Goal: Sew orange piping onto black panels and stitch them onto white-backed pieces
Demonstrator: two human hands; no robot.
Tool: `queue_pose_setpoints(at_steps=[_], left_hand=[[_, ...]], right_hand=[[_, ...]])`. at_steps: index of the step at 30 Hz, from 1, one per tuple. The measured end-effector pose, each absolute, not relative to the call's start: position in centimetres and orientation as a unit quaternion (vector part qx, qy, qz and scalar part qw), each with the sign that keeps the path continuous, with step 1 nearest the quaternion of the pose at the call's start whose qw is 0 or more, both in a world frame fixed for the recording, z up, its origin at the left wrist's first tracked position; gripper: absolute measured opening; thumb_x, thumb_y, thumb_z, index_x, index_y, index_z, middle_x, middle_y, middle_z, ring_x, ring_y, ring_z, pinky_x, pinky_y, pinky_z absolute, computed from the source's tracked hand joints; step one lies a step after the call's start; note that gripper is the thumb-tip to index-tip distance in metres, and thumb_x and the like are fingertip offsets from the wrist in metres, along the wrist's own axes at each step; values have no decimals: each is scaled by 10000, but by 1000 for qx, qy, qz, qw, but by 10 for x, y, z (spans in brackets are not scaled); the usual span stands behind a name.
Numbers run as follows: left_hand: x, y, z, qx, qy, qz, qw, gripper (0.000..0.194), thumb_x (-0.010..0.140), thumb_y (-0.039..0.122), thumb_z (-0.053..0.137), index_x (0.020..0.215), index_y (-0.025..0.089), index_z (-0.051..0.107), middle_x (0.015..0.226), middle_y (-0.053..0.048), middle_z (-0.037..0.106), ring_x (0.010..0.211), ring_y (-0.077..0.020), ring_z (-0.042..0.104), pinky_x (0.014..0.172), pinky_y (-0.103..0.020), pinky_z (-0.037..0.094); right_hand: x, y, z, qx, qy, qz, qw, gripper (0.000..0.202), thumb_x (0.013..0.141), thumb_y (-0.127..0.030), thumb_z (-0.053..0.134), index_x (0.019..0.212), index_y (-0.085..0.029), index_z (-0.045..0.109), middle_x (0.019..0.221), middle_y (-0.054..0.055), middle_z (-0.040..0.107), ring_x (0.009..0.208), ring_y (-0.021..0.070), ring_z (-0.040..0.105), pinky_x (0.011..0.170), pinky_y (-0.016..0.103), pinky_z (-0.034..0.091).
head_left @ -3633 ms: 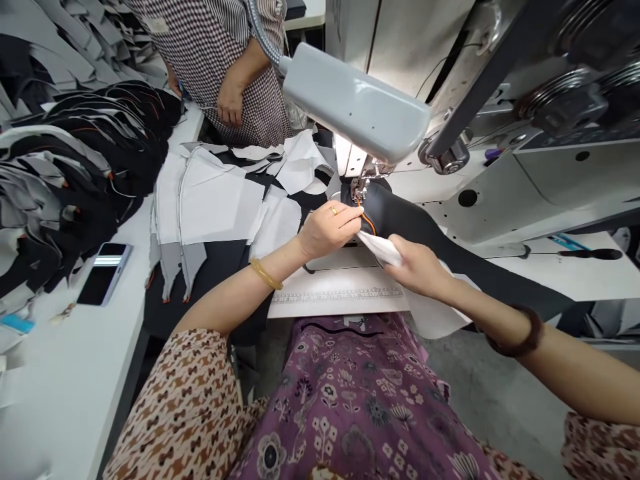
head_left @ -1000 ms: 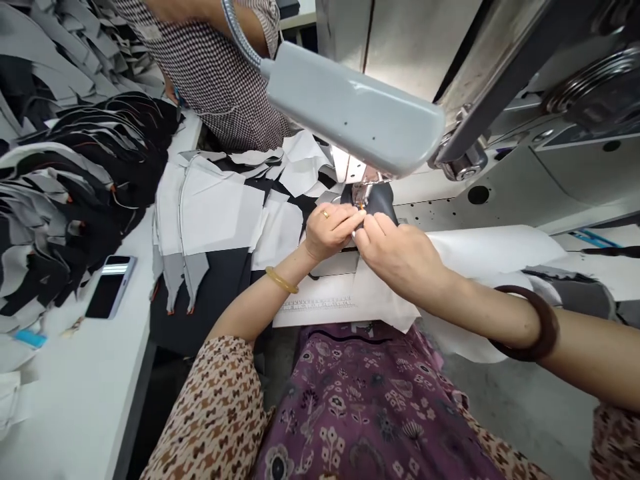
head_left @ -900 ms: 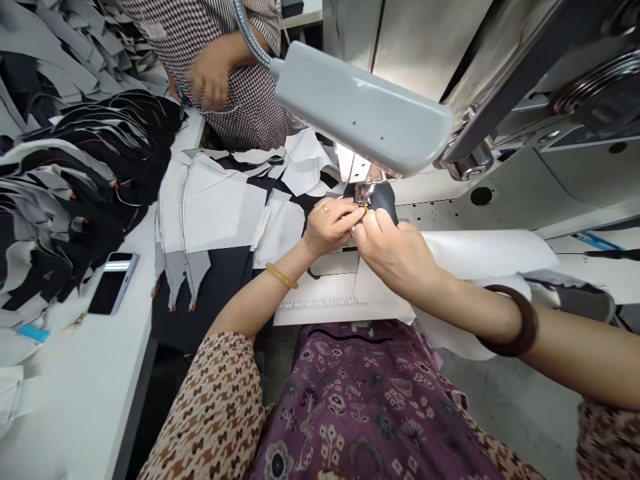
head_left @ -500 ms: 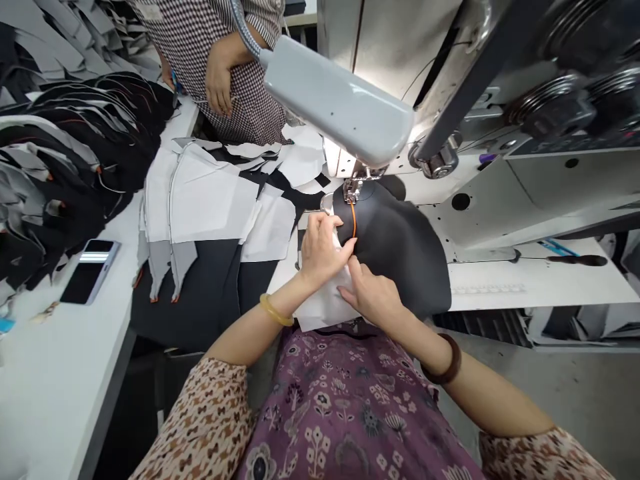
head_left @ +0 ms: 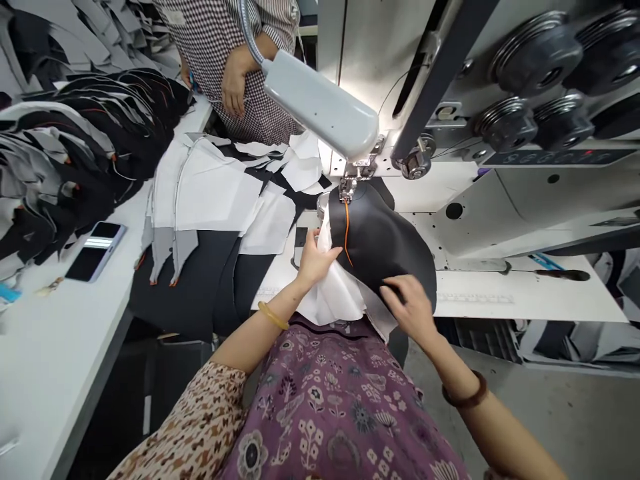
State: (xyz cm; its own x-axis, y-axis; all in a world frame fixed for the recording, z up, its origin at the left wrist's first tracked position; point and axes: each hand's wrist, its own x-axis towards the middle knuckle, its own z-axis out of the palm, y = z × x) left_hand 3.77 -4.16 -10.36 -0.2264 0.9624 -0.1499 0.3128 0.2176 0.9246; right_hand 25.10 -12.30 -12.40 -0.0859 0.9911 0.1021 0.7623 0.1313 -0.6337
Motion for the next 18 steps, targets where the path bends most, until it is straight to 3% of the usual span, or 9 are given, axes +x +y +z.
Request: queue_pose_setpoints(at_steps=[2, 5, 7, 10, 13, 16, 18], left_hand=[[42, -44, -105, 455, 644, 428, 442, 362, 634, 232, 679, 960, 176, 533, 880, -12, 623, 818, -167, 599, 763, -295, 488], [44, -44, -104, 435, 568, 408, 567, 317, 638, 209, 660, 945, 156, 596, 910, -32, 663, 826, -171, 620, 755, -288, 501], [41, -40, -103, 435, 543, 356, 623, 269, 625, 213, 676, 878, 138, 629, 871, -43, 682, 794, -181, 634, 734, -296, 510], [33, -32, -102, 474, 561, 316, 601, 241, 631, 258, 691, 832, 130, 653, 850, -55, 693, 813, -212, 643, 768, -333, 510], [27, -28, -101, 511, 533, 323, 592, 287, 631, 292, 707, 868, 137, 665, 909, -60, 697, 904, -237, 633, 861, -372, 486], [28, -33, -99, 429, 381, 312, 757, 445, 555, 264, 764, 964, 132, 650, 975, -82, 693, 918, -246, 641, 866, -375, 492], [32, -40, -97, 319, 280, 293, 857, 486, 532, 246, 769, 980, 104, 642, 962, -116, 696, 863, -249, 662, 814, -360, 513]], right_hand=[[284, -129, -143, -714, -584, 202, 329, 483, 793, -550, 430, 999, -135, 571, 1058, 125, 558, 1038, 211, 494, 925, 365, 380], [319, -141, -160, -794, -397, 323, 329, 672, 710, -633, 428, 1141, -123, 508, 1129, 140, 545, 1077, 231, 492, 923, 381, 397], [327, -154, -158, -793, -352, 389, 309, 660, 689, -666, 420, 1039, -126, 565, 1044, 124, 590, 1010, 228, 530, 884, 353, 422], [318, -179, -136, -789, -362, 403, 291, 568, 679, -677, 463, 815, -142, 596, 908, 87, 621, 911, 211, 547, 795, 291, 444], [302, -205, -118, -779, -287, 469, 301, 550, 672, -687, 503, 784, -155, 584, 787, 50, 621, 755, 176, 556, 667, 257, 457], [286, -214, -117, -744, -173, 569, 305, 559, 648, -666, 570, 851, -148, 623, 793, 60, 645, 697, 182, 588, 617, 272, 483], [275, -208, -121, -714, -191, 590, 326, 515, 685, -604, 592, 862, -122, 640, 791, 83, 648, 685, 182, 602, 618, 286, 497]])
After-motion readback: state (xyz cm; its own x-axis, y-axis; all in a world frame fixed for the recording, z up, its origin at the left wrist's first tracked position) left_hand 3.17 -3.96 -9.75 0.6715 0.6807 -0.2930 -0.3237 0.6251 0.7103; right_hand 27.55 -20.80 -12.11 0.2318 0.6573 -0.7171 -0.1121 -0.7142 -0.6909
